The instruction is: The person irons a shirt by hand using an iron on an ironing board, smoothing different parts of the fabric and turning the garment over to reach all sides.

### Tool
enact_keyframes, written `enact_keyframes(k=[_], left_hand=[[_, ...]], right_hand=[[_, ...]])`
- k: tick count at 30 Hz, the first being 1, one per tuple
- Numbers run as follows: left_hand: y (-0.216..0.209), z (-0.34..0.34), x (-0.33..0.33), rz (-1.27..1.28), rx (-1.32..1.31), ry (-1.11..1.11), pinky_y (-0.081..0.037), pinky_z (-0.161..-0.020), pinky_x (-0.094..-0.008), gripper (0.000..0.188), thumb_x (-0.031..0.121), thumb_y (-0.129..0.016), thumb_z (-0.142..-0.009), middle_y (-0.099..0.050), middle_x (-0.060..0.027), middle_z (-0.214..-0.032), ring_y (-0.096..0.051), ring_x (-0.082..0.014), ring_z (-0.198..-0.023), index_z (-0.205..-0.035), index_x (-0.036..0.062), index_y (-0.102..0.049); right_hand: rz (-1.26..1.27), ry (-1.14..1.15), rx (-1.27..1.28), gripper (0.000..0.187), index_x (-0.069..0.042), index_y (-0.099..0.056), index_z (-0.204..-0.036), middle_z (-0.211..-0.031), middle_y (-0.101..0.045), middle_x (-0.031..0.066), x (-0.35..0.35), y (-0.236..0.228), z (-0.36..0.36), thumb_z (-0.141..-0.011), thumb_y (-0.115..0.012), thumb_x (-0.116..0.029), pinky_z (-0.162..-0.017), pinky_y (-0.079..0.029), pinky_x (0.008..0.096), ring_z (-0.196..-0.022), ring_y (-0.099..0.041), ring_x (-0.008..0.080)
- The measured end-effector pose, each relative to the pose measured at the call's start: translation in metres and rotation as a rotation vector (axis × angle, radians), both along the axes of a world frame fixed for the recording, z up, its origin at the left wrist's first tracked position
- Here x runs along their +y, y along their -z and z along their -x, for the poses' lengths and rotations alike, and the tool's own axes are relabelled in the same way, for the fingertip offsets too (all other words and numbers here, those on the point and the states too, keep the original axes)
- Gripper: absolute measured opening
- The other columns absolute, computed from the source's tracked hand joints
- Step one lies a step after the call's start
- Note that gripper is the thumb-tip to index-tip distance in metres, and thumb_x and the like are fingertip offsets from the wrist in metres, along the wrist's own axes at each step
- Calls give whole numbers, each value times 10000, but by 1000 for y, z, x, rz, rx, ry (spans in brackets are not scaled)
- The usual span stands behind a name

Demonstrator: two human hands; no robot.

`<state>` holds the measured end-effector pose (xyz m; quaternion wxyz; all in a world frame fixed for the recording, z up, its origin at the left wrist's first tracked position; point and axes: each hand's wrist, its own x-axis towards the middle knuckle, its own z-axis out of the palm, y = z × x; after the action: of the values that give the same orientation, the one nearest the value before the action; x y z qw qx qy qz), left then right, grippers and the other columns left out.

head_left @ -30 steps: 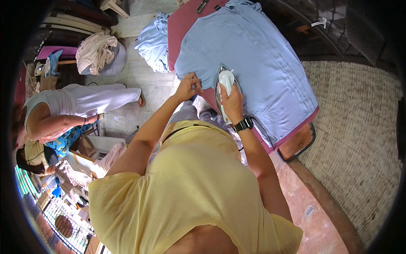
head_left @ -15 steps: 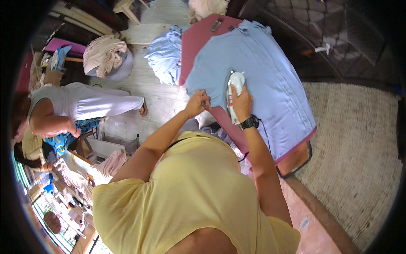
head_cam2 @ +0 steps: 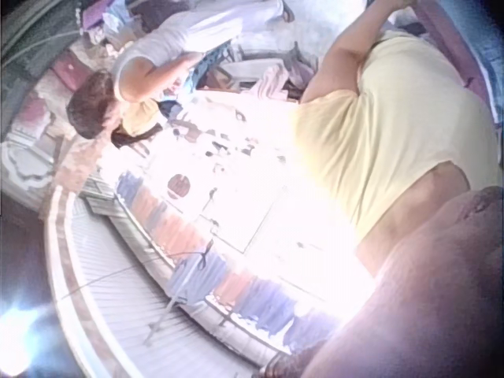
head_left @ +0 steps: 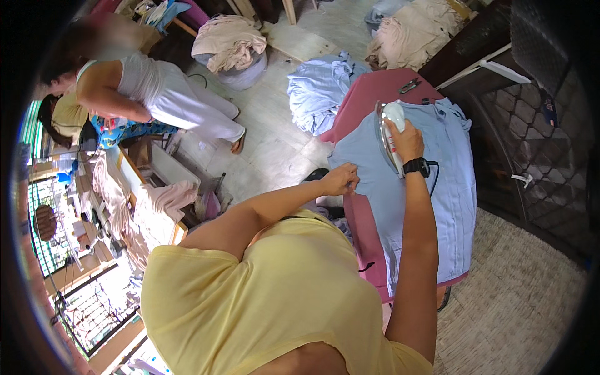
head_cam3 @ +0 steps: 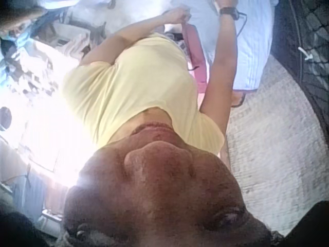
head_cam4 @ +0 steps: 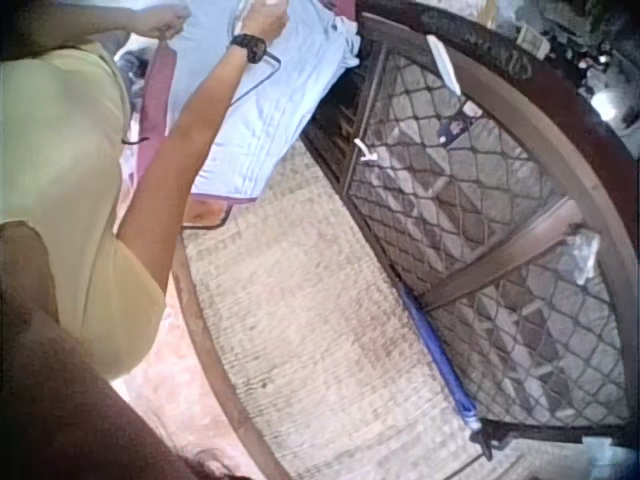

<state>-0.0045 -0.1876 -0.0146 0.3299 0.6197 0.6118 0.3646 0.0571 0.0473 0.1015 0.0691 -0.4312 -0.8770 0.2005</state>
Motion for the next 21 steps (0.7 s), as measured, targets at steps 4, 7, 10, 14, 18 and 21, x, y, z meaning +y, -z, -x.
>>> enact_keyframes(k=[4,7,10,14,18,21], left_hand=[[-7,1,5,84,31,-8,-447,-834,-387,264,196,-852,-636,-525,-64,-894,-518,-283,-985,-693,110,-609],[1,0,6,0,30,-29,-455,-810,-394,283,214,-864,-598,-528,-69,-873,-527,-290,-961,-652,117,-604],[6,-3,3,15,40,-35,-458,-814,-392,281,228,-866,-590,-530,-64,-872,-528,-286,-959,-649,123,-611],[13,-2,4,-9,60,-20,-442,-824,-393,281,228,-862,-595,-525,-67,-854,-527,-284,-954,-669,111,-617],[12,-4,-1,-11,84,-26,-441,-825,-382,294,239,-868,-594,-516,-71,-856,-525,-284,-934,-677,106,-619],[18,-6,-1,30,95,-2,-455,-834,-400,301,274,-867,-600,-539,-71,-902,-537,-285,-966,-698,106,-637]], right_hand=[[179,95,-1,666,-17,-664,-878,-782,-706,189,-9,-24,-2,-839,-615,-680,-738,-520,503,-854,-677,408],[166,112,14,657,1,-671,-908,-810,-709,198,-20,-8,-36,-850,-618,-652,-725,-517,498,-838,-679,407],[137,151,169,550,5,-691,-1017,-863,-718,202,-51,4,-85,-885,-650,-528,-724,-523,483,-792,-687,411],[191,269,296,447,25,-685,-1052,-895,-721,222,-120,-9,-137,-913,-679,-400,-715,-531,458,-810,-708,390],[226,322,294,434,42,-674,-1036,-879,-722,223,-156,-5,-168,-926,-678,-377,-681,-535,452,-808,-715,379],[185,420,194,427,47,-673,-1031,-871,-721,226,-147,-9,-153,-925,-683,-366,-668,-536,455,-813,-719,372]])
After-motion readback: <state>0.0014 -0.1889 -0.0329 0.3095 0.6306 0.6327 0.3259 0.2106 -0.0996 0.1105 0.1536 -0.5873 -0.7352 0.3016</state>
